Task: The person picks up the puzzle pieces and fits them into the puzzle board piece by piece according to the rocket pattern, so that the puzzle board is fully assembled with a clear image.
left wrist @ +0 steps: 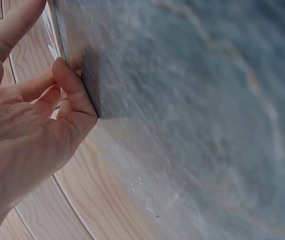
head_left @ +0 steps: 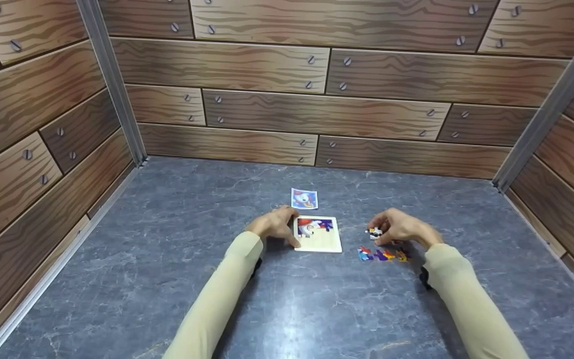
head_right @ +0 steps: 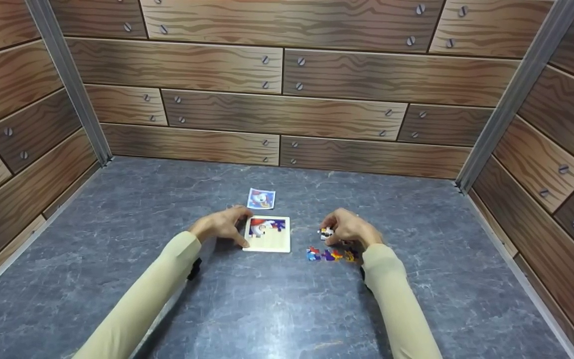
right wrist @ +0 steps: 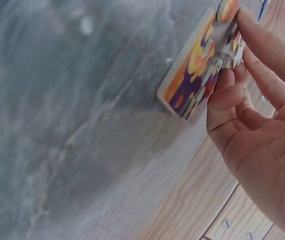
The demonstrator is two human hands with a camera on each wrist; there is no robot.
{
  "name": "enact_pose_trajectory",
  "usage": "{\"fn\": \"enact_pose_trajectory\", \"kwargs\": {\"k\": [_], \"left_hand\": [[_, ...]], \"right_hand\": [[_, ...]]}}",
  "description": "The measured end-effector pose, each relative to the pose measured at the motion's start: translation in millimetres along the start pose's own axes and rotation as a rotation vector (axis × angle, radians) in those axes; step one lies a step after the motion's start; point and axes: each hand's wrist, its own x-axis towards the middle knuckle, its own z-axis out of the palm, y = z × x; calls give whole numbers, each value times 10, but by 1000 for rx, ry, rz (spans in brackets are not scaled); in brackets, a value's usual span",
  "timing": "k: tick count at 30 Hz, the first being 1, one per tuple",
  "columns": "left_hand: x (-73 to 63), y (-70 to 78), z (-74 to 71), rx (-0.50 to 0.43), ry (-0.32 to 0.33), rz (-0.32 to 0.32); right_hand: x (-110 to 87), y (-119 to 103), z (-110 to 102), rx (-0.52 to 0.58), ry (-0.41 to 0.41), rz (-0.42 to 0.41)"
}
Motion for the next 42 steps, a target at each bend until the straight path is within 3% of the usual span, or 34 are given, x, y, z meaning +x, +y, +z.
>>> {"fn": "enact_pose_trajectory", "kwargs": {"k": [12, 19, 25, 33, 42], "left_hand": [[-2, -6, 9, -11, 6, 12], [-3, -14, 7, 2, 4, 32], [8, -13, 11, 4, 0, 29], [3, -14, 9, -24, 4, 0], [8, -8, 13, -25, -10, -11]], "right_hand": [[9, -17, 8, 29, 40, -61], [40, -85, 31, 89, 67, 18], [77, -159, 77, 153, 84, 19], [148, -279, 141, 238, 36, 44], [230, -506, 274, 251, 23, 53]]}}
